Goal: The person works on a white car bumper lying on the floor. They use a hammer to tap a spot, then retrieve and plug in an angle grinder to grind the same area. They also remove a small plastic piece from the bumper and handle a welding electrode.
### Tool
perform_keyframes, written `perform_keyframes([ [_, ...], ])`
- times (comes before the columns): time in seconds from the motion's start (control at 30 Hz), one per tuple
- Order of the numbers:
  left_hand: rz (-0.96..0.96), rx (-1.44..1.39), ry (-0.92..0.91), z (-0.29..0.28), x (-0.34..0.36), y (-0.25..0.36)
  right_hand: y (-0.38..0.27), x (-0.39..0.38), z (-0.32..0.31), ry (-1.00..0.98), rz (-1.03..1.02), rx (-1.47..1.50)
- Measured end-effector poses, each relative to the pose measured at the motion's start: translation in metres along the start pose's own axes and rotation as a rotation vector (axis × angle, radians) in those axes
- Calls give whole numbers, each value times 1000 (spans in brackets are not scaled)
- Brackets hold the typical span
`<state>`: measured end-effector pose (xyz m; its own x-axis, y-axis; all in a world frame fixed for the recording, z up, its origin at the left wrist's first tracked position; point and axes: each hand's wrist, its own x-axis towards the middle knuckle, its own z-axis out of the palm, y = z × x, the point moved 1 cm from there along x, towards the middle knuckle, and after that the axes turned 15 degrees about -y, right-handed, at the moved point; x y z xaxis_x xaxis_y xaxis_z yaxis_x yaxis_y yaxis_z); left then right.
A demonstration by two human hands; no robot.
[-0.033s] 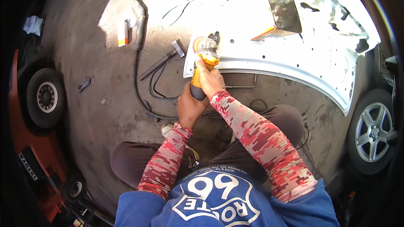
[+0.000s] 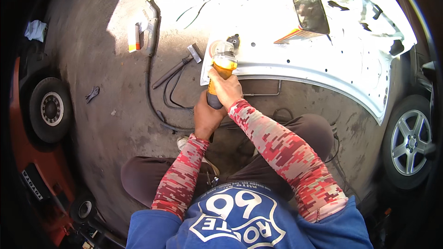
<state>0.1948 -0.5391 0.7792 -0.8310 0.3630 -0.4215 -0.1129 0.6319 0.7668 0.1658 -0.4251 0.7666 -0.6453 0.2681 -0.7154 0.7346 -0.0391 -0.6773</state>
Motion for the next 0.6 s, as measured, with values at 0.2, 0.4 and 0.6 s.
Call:
perform_keyframes([
  [0.2,-21,-410,-165,9,13,-16,19,12,0,-197,-44,168],
  [0.4,-55,-453,-157,20,10,-19,19,7,-7,-197,-8,-30],
  [0.6,-68,-477,-161,27,16,-26,26,15,-5,-152,-2,-40],
])
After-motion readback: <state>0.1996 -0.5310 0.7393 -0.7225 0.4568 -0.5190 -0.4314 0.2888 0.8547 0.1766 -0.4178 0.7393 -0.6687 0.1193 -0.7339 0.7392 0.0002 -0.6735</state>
